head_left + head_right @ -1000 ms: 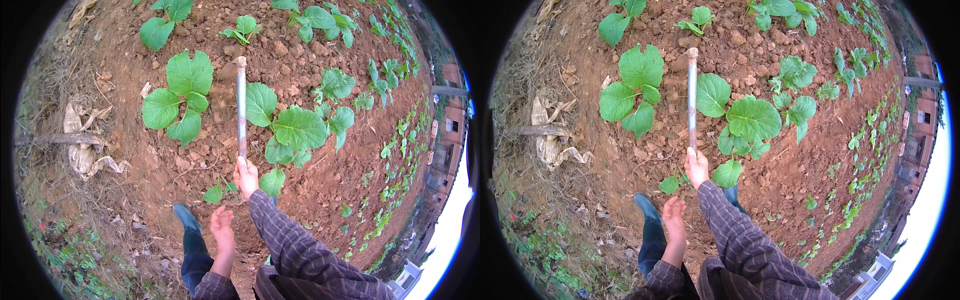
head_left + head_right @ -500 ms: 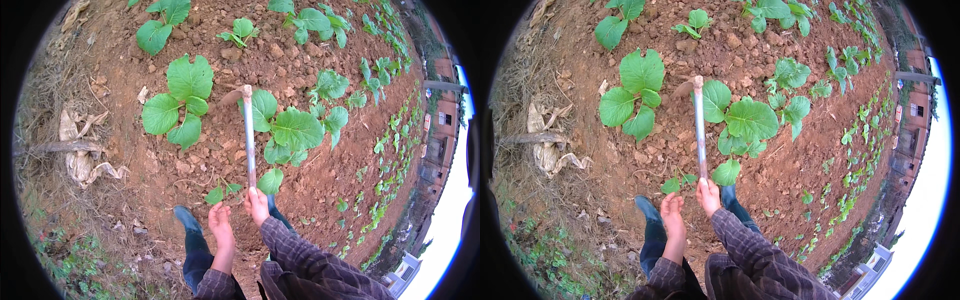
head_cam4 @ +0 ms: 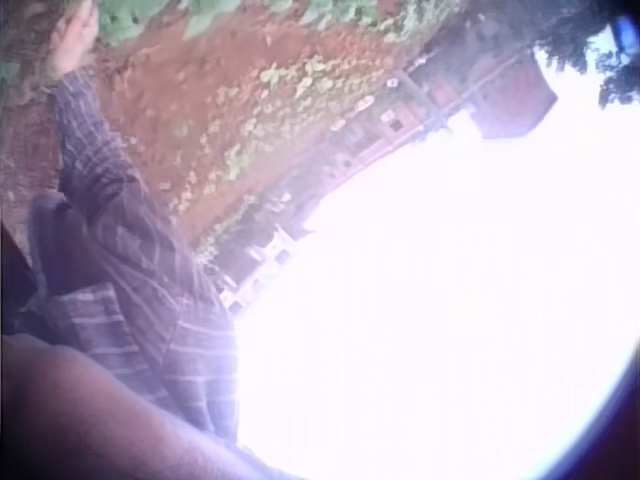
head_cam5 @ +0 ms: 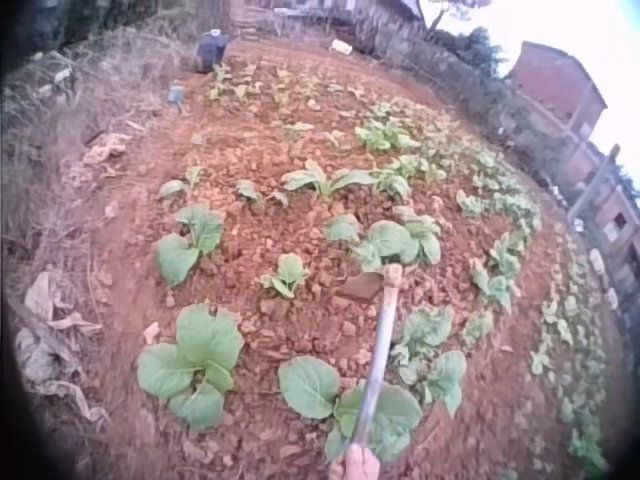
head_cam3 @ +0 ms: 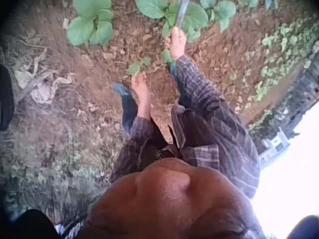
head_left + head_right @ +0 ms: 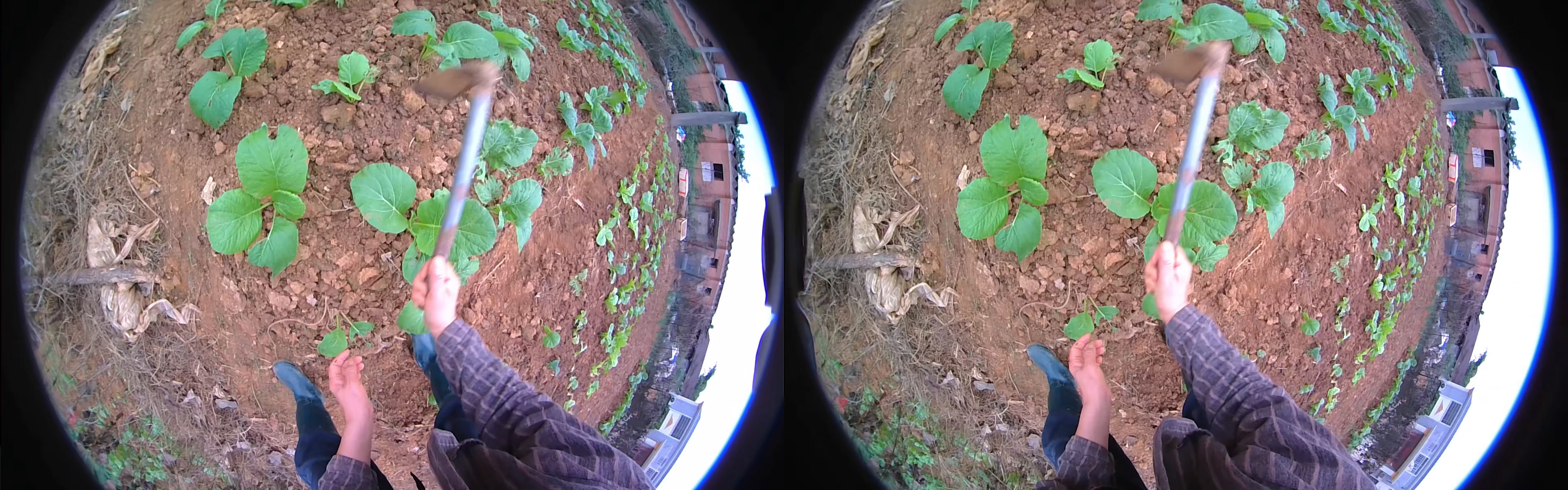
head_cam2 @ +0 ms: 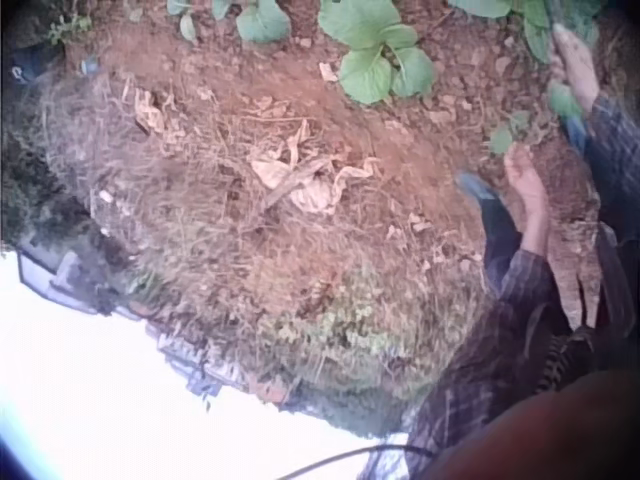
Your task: The person uses a hoe to loosen soil and remove weeds around small leafy plants in a garden bed. The person occasionally pulls weeds by hand and discards them on the ground.
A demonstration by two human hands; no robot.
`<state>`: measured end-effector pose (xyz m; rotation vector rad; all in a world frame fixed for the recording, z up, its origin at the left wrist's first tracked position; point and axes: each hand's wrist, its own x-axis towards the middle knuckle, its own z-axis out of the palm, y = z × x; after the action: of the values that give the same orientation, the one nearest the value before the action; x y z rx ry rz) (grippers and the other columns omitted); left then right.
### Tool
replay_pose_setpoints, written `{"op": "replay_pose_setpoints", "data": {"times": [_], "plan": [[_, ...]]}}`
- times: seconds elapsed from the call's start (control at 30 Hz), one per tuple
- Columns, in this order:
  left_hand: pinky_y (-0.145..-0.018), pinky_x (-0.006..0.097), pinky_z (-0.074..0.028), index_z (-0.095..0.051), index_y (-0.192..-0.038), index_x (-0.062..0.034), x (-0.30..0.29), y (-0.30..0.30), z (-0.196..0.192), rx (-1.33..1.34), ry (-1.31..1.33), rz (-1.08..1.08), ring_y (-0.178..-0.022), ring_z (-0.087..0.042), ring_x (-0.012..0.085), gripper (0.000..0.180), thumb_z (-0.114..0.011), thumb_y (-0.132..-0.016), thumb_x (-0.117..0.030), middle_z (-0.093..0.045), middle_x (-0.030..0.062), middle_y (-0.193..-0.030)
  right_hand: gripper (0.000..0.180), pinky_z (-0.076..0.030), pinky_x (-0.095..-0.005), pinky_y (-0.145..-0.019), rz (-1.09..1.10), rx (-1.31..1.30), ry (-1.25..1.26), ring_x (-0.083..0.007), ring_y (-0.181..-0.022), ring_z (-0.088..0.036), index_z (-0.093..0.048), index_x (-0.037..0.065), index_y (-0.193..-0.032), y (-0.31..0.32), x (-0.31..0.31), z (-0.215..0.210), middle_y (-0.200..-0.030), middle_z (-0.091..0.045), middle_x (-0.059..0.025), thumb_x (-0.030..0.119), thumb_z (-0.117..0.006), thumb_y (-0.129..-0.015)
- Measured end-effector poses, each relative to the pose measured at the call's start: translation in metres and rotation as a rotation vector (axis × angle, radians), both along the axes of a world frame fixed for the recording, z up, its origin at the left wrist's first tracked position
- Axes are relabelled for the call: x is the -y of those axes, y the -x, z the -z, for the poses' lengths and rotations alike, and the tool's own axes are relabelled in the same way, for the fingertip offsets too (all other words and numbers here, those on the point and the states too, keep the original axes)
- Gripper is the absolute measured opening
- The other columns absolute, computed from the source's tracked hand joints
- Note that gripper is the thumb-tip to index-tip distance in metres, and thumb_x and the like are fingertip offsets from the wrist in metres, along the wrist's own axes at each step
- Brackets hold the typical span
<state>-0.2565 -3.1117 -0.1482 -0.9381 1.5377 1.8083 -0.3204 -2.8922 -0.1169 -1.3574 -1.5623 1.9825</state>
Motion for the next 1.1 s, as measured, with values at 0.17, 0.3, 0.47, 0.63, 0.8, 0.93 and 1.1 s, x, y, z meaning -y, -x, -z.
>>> {"op": "replay_pose_setpoints", "data": {"times": [0.17, 0.3, 0.47, 0.63, 0.8, 0.93, 1.1], "plan": [[-0.075, 0.022, -0.047, -0.057, -0.117, -0.002, -0.001, -0.004, 0.015, -0.036, -0.015, -0.015, -0.077, -0.057, 0.0091, 0.024, -0.058, -0.096, -0.012, -0.065, 0.004, -0.093, 0.039, -0.028, -0.0238, -0.034, 0.039, 0.124, 0.4, -0.0065, -0.04, -0.034, -0.046, 0.011, -0.08, -0.014, 0.011, 0.01, -0.055, -0.04, 0.0029, 0.043, -0.048, -0.101], [-0.076, 0.022, -0.047, -0.057, -0.116, -0.0019, 0.003, -0.016, 0.025, -0.065, -0.004, -0.025, -0.078, -0.057, 0.0097, 0.023, -0.059, -0.095, -0.011, -0.065, 0.0044, -0.093, 0.034, -0.026, -0.0206, -0.033, -0.139, 0.026, -0.01, -0.0023, -0.041, -0.031, -0.046, 0.014, -0.079, 0.016, -0.04, -0.03, -0.056, -0.038, 0.009, 0.039, -0.047, -0.101], [-0.075, 0.022, -0.047, -0.057, -0.116, -0.002, -0.006, -0.017, 0.016, -0.025, -0.011, -0.015, -0.079, -0.058, 0.0106, 0.022, -0.059, -0.095, -0.01, -0.065, 0.0054, -0.093, 0.031, -0.024, -0.0217, -0.035, -0.14, -0.091, -0.288, -0.0027, -0.041, -0.03, -0.045, 0.013, -0.081, 0.069, -0.123, -0.016, -0.056, -0.038, 0.0092, 0.035, -0.048, -0.102], [-0.075, 0.023, -0.047, -0.057, -0.116, -0.002, -0.016, -0.019, 0.025, -0.016, 0.015, 0.015, -0.079, -0.058, 0.0105, 0.023, -0.058, -0.095, -0.011, -0.065, 0.0058, -0.093, 0.04, -0.024, -0.0263, -0.033, -0.131, 0.333, 0.036, -0.0059, -0.038, -0.031, -0.047, 0.011, -0.078, 0.022, -0.155, 0.009, -0.055, -0.04, 0.0061, 0.046, -0.052, -0.098], [-0.073, 0.022, -0.046, -0.057, -0.116, -0.0015, 0.014, -0.027, 0.049, -0.035, -0.028, -0.078, -0.079, -0.058, 0.0099, 0.025, -0.06, -0.095, -0.014, -0.066, 0.0055, -0.094, 0.034, -0.022, -0.0211, -0.037, -0.113, 0.042, -0.111, -0.0028, -0.044, -0.031, -0.045, 0.012, -0.081, -0.012, -0.141, -0.027, -0.058, -0.038, 0.0068, 0.038, -0.051, -0.1], [-0.07, 0.019, -0.043, -0.057, -0.117, -0.0016, -0.014, -0.02, 0.024, -0.03, 0.013, 0.059, -0.078, -0.057, 0.0084, 0.025, -0.059, -0.095, -0.014, -0.066, 0.0046, -0.095, 0.032, -0.024, -0.0204, -0.04, -0.07, 0.18, -0.039, -0.0031, -0.045, -0.035, -0.045, 0.013, -0.081, -0.055, -0.145, 0.006, -0.06, -0.039, 0.0073, 0.038, -0.052, -0.1], [-0.069, 0.019, -0.042, -0.057, -0.117, -0.0044, -0.015, -0.025, 0.022, 0.017, 0.04, 0.066, -0.077, -0.057, 0.0068, 0.023, -0.057, -0.095, -0.013, -0.067, 0.004, -0.095, 0.029, -0.023, -0.0238, -0.037, -0.028, 0.324, 0.195, -0.005, -0.041, -0.031, -0.046, 0.014, -0.083, -0.115, -0.124, 0.031, -0.059, -0.039, 0.0061, 0.037, -0.052, -0.1]]}}
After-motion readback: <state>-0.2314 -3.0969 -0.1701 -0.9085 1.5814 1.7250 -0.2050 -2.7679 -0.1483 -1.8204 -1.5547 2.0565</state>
